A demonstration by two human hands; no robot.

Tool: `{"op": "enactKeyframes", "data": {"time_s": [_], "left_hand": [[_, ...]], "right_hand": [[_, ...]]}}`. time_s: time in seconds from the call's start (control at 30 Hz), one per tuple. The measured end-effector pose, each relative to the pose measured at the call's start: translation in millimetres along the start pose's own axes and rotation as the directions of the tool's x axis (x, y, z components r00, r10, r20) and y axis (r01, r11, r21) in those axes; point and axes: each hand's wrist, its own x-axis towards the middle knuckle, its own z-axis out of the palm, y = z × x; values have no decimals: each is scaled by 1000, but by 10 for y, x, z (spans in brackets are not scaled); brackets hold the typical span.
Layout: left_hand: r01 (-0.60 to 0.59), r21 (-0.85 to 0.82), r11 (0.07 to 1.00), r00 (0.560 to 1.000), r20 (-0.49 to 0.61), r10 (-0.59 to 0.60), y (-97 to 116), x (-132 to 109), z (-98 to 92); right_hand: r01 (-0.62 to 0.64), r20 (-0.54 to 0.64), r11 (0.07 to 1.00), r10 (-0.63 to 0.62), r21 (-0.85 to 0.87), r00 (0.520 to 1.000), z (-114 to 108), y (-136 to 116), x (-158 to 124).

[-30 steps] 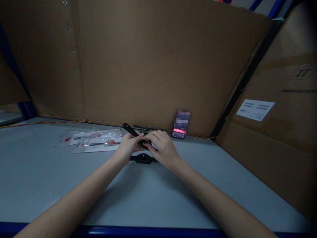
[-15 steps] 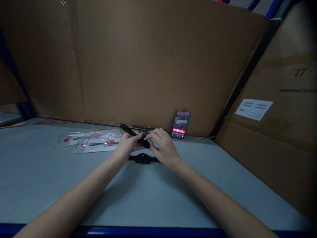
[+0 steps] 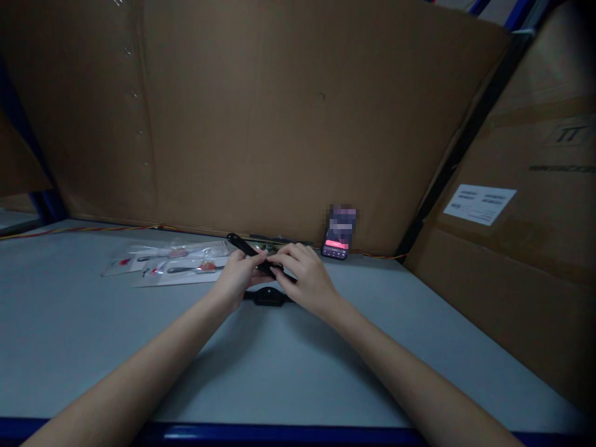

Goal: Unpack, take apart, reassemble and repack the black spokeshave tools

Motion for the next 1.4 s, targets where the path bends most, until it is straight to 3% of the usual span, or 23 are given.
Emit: {"op": "enactKeyframes", "data": {"time_s": [0.3, 0.47, 0.57, 0.67, 1.0, 1.13, 1.4], "left_hand": [[-6, -7, 1000, 1000, 1, 6, 1, 6, -27], [-7, 0, 1000, 1000, -5, 7, -5, 19, -21], [-5, 4, 1000, 1000, -23, 5, -5, 20, -6], [-16, 9, 1000, 999, -28, 17, -13, 28, -3], [-4, 66, 998, 999, -33, 6, -31, 47, -20], [11, 50, 999, 999, -35, -9, -20, 34, -30], [18, 17, 1000, 999, -26, -18, -32, 43, -30]], "right_hand": [[68, -12, 993, -67, 94, 998, 27, 46, 0], [-28, -90, 995, 37, 93, 995, 41, 23, 2], [-149, -118, 988, 145, -25, 982, 38, 7, 3], [-203, -68, 968, 195, -148, 978, 32, -8, 5], [-41, 49, 970, 54, -240, 997, -5, -67, 25], [62, 105, 976, -40, -211, 994, -20, -26, 19], [7, 37, 996, -10, 89, 999, 3, 15, 4]]}}
